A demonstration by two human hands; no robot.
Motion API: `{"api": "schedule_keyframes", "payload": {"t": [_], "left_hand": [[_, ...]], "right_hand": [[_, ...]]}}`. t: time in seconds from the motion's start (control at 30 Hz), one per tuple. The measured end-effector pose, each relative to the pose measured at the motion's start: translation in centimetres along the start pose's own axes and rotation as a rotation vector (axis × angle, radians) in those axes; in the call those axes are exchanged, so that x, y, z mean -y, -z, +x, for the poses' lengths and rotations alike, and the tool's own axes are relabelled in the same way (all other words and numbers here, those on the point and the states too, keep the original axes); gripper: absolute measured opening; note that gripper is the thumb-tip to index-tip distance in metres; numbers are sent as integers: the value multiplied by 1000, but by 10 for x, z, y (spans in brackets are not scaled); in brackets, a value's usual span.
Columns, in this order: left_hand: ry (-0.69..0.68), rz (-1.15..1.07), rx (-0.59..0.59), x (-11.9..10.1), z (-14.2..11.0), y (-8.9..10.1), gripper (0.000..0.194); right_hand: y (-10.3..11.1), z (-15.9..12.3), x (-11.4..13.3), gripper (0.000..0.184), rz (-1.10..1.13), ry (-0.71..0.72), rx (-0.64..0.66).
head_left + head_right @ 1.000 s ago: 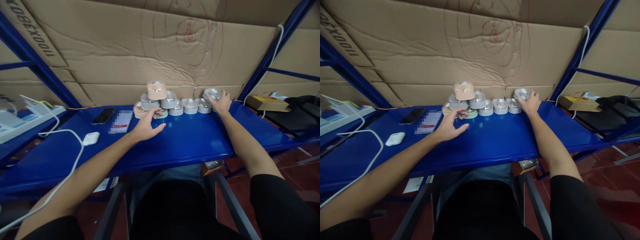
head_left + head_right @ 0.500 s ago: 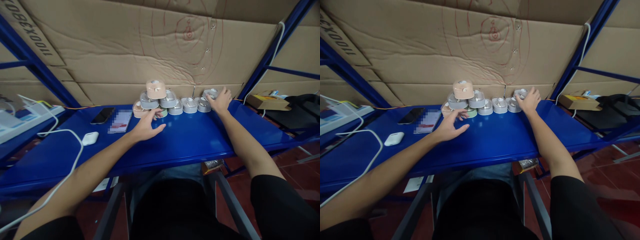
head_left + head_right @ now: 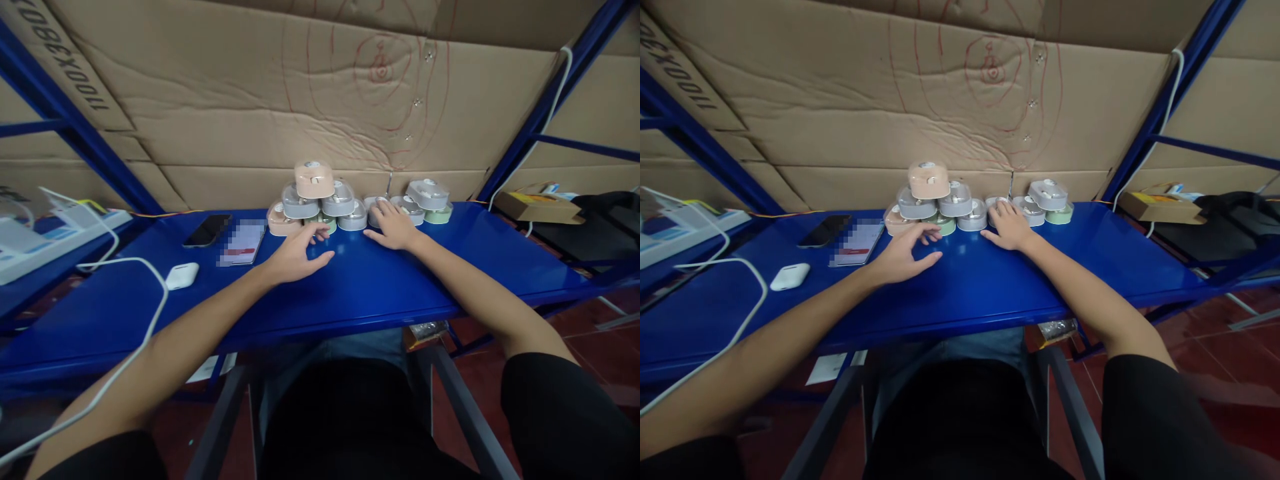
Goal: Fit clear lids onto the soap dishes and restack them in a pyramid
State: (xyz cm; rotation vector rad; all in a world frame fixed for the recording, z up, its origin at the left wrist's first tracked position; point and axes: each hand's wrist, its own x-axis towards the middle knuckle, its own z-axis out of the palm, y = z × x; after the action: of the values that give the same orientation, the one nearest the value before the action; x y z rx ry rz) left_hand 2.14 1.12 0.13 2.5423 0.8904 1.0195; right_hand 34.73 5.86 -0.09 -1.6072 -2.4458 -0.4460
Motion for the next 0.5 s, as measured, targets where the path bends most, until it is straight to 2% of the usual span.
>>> {"api": "schedule_keyframes", "payload": {"t": [0.1, 0.23, 0.33, 0.4, 0.5], "left_hand": [[3, -5, 5, -1, 0, 0, 49], [11, -11, 9, -2, 0, 0, 48], [13, -11, 10, -2, 0, 0, 48], [12, -12, 11, -1, 0, 0, 47], [8, -15, 17, -1, 0, 0, 47]], "right_hand": [[16, -5, 9, 77, -36, -28, 8], [42, -10, 20, 60, -1, -137, -104], [53, -15, 26, 58, 18, -234, -169], [56, -17, 29, 64, 16, -313, -150], [55, -19, 32, 77, 25, -449, 2]]}}
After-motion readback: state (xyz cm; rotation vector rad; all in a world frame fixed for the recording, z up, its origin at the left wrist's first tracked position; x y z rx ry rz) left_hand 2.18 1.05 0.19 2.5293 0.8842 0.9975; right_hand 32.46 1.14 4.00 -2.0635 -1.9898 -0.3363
